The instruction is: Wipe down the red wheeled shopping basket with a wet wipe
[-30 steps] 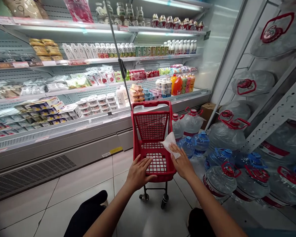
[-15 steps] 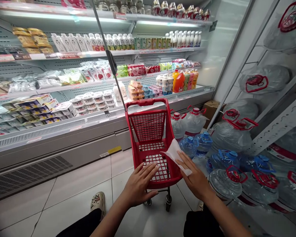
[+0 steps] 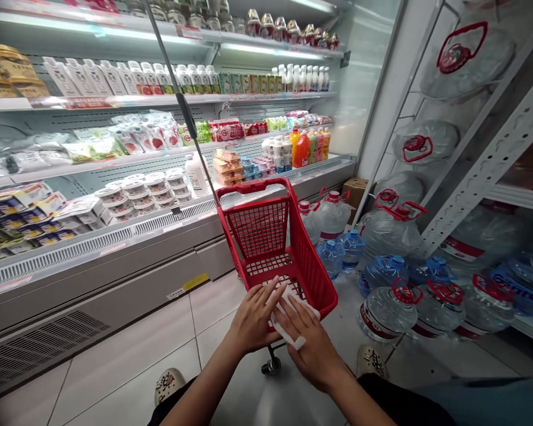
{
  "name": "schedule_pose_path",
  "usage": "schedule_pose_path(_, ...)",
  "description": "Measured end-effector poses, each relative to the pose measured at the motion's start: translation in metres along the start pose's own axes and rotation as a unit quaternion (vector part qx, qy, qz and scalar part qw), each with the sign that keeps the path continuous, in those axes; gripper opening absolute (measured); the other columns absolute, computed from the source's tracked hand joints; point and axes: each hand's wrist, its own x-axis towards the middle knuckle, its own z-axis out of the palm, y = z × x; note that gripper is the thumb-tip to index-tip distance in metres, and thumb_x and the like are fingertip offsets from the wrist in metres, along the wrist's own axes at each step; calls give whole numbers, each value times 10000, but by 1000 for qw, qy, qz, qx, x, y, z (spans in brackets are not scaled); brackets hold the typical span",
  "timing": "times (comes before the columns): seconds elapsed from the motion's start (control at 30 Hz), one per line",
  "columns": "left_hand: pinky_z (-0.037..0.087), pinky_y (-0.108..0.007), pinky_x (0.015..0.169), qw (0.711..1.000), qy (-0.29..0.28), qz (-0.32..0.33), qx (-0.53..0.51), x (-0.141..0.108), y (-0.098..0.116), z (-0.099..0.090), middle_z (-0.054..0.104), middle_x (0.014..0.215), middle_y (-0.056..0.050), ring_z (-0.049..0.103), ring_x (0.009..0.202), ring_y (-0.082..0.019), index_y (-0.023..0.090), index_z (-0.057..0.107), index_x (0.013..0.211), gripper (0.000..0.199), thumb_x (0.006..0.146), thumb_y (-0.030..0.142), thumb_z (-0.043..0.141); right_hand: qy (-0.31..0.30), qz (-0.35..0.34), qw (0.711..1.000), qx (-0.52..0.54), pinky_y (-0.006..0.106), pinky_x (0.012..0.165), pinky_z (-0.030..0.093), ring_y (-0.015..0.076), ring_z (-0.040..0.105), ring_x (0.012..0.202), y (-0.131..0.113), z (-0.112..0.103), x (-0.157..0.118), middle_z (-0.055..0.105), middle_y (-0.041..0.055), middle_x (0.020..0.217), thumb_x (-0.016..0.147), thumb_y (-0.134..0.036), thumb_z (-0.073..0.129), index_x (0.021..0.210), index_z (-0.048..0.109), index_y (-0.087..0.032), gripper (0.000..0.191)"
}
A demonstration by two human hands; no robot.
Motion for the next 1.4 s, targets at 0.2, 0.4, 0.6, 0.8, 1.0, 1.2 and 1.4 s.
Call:
schedule_pose_path(0.2,338,-542,1179,996,12,-81,20,5,21,2,160,1733,-133,534,1382,-384,309,184,1665,1034,848,809,574,14,70,997,-26,518,1291,225,218,249,1574,83,-28,-19,244,-34,1708,1053,-289,308,1667,35,-360,676)
schedule_pose_path(0.4,322,-559,1192,987,47,-151,36,5,59,18,188,1731,-113,497,1410,-396,310,174,1668,1013,863,732,622,63,93,993,-31,525,1291,233,224,224,1582,89,-31,-35,212,-16,1721,1048,-261,284,1668,-25,-337,697)
schedule_pose_path(0.6,185,-510,1276,995,22,-96,22,10,92,13,74,1747,-106,275,1563,-320,237,34,1680,1109,839,506,706,82,4,997,14,545,1254,311,278,195,1589,14,-10,-45,148,53,1736,1036,-271,381,1676,69,-270,712)
schedule_pose_path(0.8,29,-534,1298,996,5,3,89,1,31,-27,148,1744,-40,156,1599,-313,313,140,1670,1070,836,696,692,53,-10,999,-1,509,1265,300,241,249,1575,42,-28,-66,280,24,1703,1057,-287,378,1668,145,-290,654)
schedule_pose_path(1.0,253,-548,1243,986,35,-96,129,-7,-2,-19,453,1624,-63,487,1419,-311,324,444,1563,756,917,674,621,82,62,995,-5,493,1256,325,255,267,1568,30,-29,-87,253,55,1712,1058,-279,349,1677,80,-237,676)
schedule_pose_path(1.2,315,-569,1203,978,80,-153,116,4,43,2,485,1597,-105,531,1361,-318,267,517,1508,689,935,637,614,81,43,996,-17,543,1225,353,337,194,1584,-28,-13,-72,198,91,1724,1047,-329,417,1679,78,-209,727)
schedule_pose_path(1.4,337,-454,1228,987,67,-68,127,1,36,-20,334,1689,-59,436,1477,-251,263,329,1621,712,1005,549,543,117,88,988,-52,535,1256,289,293,248,1573,9,-17,-43,225,80,1718,1070,-357,381,1678,13,-237,720)
